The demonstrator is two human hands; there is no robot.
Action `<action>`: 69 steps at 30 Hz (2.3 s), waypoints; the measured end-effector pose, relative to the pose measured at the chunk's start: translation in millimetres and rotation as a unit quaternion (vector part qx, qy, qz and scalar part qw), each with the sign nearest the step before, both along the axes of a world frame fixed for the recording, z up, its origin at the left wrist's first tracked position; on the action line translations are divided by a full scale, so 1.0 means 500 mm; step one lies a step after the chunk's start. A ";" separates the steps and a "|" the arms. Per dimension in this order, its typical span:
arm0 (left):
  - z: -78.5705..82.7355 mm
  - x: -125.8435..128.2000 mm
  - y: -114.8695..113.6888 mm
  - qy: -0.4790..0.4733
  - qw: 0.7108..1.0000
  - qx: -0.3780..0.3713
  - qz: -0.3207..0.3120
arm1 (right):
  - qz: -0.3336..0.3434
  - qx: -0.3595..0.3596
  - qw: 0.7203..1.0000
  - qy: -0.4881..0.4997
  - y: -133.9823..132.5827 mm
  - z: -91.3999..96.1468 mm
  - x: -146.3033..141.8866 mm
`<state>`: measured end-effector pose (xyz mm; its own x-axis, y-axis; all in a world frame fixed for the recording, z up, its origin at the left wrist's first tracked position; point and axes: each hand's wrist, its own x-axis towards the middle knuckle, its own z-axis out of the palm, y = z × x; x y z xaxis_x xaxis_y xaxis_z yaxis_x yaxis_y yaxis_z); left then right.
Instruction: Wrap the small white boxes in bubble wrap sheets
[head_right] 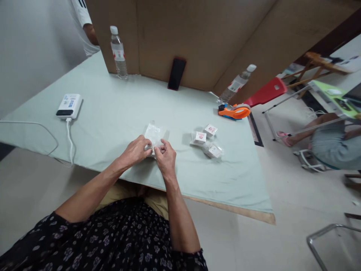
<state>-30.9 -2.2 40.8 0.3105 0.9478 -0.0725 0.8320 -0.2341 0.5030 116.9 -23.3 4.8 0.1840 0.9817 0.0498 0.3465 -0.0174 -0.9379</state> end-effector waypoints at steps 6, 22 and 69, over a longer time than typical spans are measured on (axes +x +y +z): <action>-0.007 0.001 -0.001 -0.007 1.000 -0.009 -0.004 | 0.067 0.027 0.989 -0.126 0.001 0.024 -0.010; -0.042 -0.008 -0.013 -0.248 0.962 0.008 0.114 | 0.306 0.011 0.884 -0.353 0.031 0.089 0.011; -0.084 -0.033 -0.010 -0.208 0.974 0.090 0.029 | 0.297 0.176 0.917 -0.199 0.021 0.006 0.070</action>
<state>-47.3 -7.1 -1.4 0.2240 0.9502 0.2168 0.5791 -0.3087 0.7546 152.0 -12.7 7.7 -0.4801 0.8125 0.3306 0.5120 0.5656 -0.6465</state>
